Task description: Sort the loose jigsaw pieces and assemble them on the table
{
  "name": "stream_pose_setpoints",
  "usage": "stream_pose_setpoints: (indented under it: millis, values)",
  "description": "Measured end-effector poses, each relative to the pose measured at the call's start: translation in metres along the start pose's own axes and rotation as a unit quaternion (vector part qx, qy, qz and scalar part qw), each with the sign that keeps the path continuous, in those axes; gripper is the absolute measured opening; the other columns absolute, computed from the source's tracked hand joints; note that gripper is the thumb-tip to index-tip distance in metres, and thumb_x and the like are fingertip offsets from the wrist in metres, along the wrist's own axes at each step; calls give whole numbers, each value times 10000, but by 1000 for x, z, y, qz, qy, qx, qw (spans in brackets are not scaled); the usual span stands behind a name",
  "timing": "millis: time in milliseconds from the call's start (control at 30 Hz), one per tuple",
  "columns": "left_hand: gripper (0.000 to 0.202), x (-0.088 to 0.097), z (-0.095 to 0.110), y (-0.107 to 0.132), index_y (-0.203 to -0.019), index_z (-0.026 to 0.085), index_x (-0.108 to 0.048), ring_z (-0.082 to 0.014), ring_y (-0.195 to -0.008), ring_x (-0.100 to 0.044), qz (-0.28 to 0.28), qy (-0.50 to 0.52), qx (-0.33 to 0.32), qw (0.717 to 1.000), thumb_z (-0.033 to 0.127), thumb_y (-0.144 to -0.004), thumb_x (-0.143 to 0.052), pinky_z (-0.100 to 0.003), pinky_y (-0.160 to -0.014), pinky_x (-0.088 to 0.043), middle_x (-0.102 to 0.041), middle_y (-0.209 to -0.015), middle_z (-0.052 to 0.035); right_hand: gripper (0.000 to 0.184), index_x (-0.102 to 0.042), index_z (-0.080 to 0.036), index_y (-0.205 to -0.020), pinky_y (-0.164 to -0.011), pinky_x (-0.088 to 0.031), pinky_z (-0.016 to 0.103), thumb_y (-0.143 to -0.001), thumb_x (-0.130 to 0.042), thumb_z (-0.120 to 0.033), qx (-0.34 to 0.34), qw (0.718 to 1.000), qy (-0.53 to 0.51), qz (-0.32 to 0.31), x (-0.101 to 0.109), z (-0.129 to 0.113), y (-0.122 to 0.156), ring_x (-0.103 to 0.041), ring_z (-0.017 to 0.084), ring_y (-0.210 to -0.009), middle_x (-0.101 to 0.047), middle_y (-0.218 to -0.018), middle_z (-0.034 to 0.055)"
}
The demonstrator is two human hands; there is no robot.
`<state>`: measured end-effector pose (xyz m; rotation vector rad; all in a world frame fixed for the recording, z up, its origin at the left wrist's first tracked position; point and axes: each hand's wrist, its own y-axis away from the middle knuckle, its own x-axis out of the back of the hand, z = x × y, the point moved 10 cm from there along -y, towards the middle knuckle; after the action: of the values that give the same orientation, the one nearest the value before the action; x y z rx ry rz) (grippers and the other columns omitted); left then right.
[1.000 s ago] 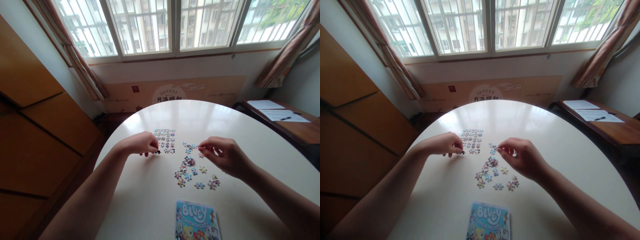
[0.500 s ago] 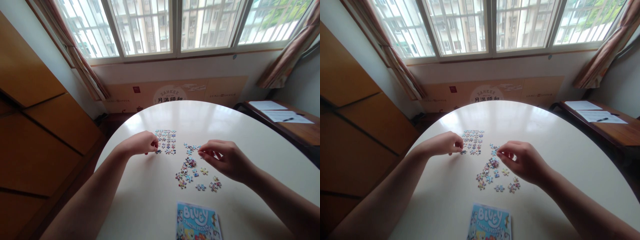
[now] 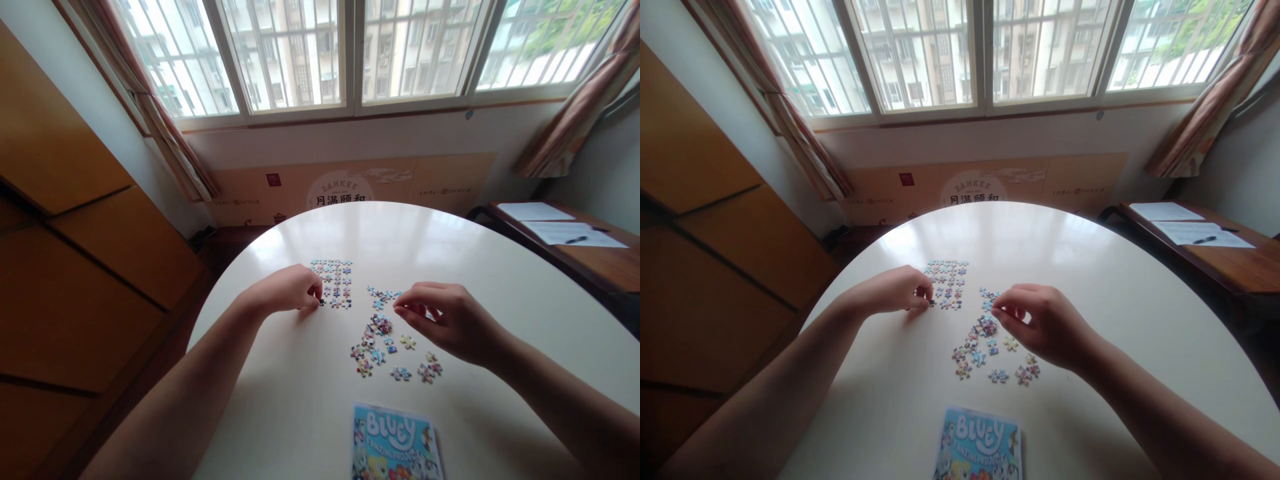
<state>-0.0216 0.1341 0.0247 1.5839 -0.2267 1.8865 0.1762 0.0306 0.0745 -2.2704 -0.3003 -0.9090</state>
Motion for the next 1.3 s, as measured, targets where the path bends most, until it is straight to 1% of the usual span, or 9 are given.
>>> stream_pose_setpoints:
  millis: [233,533,733,967,1100,1167,1200,1300]
  values:
    - [188,-3,-1,-3,-849,228,-750,-142,-605,-568,1,9,-13,1000,246,-714,-621,-249,-547,-350,-700,-728,-5,144,-713,-182,-865,-522,-419,239,-928,-612,-265,-2,1000,-2,-6,-2,1,0,-501,87,-548,-635,-684,0]
    - [173,-1,3,-2,-828,222,-747,-142,-605,-566,6,5,-20,1000,238,-711,-620,-243,-535,-344,-697,-721,-8,154,-714,-184,-860,-518,-421,241,-931,-605,-267,1,1000,-1,-7,-2,0,0,-500,88,-543,-634,-681,2]
    - [176,-3,3,-4,-831,226,-745,-143,-605,-570,8,6,-23,1000,223,-710,-618,-243,-542,-349,-688,-699,-2,149,-715,-183,-866,-522,-423,243,-930,-606,-263,-1,1000,-1,-11,-4,1,0,-506,88,-547,-633,-679,0]
    - [160,-1,5,-2,-846,221,-746,-146,-628,-578,-1,6,-21,1000,231,-733,-632,-248,-571,-366,-706,-746,-11,132,-711,-190,-865,-528,-423,234,-926,-615,-255,-4,1000,-1,-11,-4,2,0,-506,83,-556,-639,-691,-4]
    - [124,5,14,2,-821,216,-745,-142,-664,-600,19,9,-53,998,237,-767,-635,-242,-602,-380,-721,-779,-12,147,-709,-186,-852,-522,-419,235,-930,-608,-260,-1,1000,-1,-9,-3,1,0,-500,83,-546,-635,-682,-3]
    - [116,10,15,4,-802,217,-741,-139,-657,-603,31,7,-56,998,236,-775,-630,-241,-598,-380,-719,-768,-6,154,-709,-183,-854,-520,-418,238,-933,-603,-262,0,1000,-1,-10,-3,0,0,-499,85,-543,-635,-682,0]
    - [114,13,13,6,-794,218,-738,-138,-644,-600,37,3,-48,998,236,-776,-627,-242,-591,-378,-717,-759,-5,155,-709,-182,-856,-519,-417,239,-933,-601,-263,-1,1000,0,-10,-4,0,0,-500,85,-543,-638,-685,1]
    - [123,25,-1,11,-777,217,-735,-138,-597,-586,61,-13,2,998,245,-777,-615,-243,-561,-371,-704,-713,-4,151,-711,-184,-863,-520,-418,243,-932,-601,-259,-3,1000,0,-13,-4,2,0,-505,88,-547,-646,-696,4]
